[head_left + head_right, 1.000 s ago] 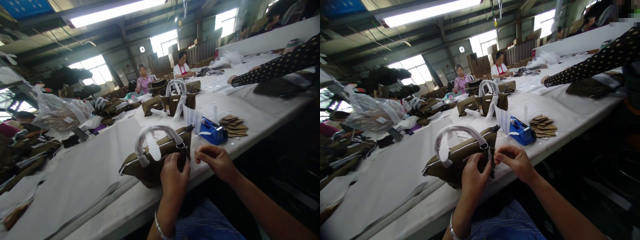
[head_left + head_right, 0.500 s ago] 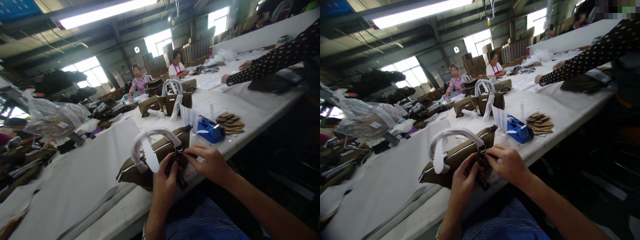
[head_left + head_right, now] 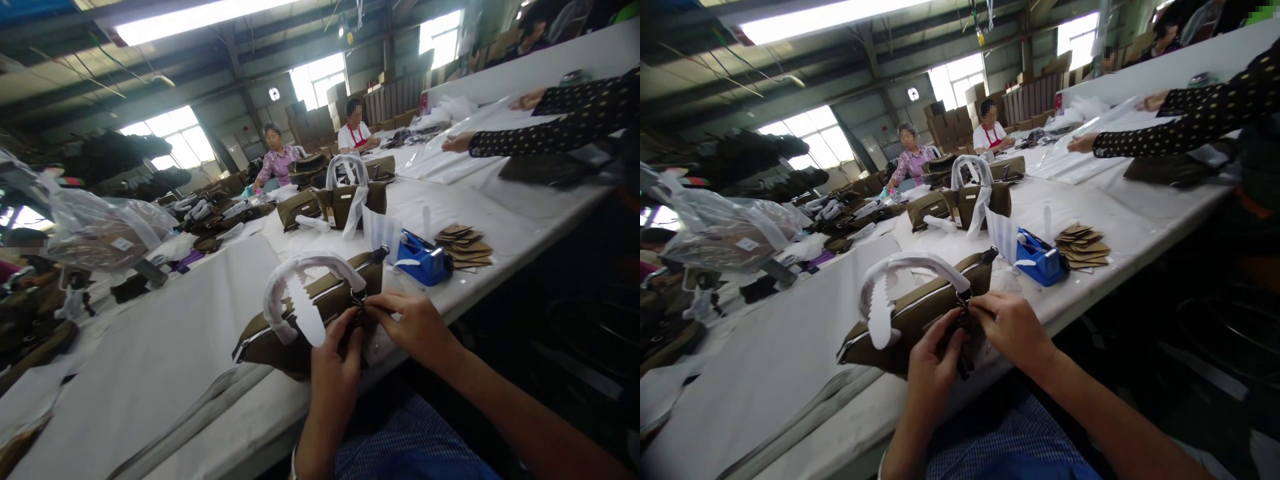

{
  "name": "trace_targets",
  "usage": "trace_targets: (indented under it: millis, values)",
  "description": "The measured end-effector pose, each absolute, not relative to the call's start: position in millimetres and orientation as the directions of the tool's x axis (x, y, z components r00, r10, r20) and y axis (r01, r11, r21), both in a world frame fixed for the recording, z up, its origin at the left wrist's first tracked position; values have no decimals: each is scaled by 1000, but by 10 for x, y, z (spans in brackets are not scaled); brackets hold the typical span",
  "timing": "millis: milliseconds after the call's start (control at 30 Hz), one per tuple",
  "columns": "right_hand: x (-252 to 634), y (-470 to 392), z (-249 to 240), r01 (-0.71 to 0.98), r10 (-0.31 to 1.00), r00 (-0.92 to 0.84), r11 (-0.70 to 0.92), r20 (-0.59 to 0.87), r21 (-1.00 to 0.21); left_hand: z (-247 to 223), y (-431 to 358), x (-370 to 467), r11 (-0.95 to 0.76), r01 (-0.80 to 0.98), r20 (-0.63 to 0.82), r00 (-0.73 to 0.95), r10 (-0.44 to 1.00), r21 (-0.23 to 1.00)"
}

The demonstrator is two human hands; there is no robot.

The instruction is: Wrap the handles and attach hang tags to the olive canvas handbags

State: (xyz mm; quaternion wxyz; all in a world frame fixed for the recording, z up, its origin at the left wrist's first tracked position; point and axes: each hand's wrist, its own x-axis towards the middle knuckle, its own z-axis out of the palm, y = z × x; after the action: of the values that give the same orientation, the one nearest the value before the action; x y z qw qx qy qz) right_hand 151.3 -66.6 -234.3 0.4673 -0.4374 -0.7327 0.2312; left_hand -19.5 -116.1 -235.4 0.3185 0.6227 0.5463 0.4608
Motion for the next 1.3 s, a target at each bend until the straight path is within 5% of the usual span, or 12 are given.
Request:
trace_targets:
  millis: [233,367,567,833,1000,1167,1300]
  values:
    - [1451,-738,-2491,308,936,-65,348,346,-885,-2223,-1134,-177,-338,550,374,51,926,763]
    - [1420,-760,-2491,327,923,-51,377,382,-867,-2128,-988,-176,-333,665,490,-57,870,669]
    - [1413,-764,-2516,381,872,-80,474,483,-794,-2033,-877,-18,-267,682,430,-77,900,681]
    - [1567,-843,-2554,308,878,75,431,473,-848,-2048,-939,-104,-245,280,305,-198,931,928]
    - [1700,-847,-2561,321,874,262,321,409,-891,-2053,-988,-111,-244,78,254,-186,949,967]
    - [1761,-855,-2589,-22,948,269,186,173,-982,-2048,-1005,-79,-252,102,267,-183,946,962]
    - [1796,-878,-2607,-450,991,135,51,-12,-891,-2038,-1006,-67,-314,139,328,-93,940,939]
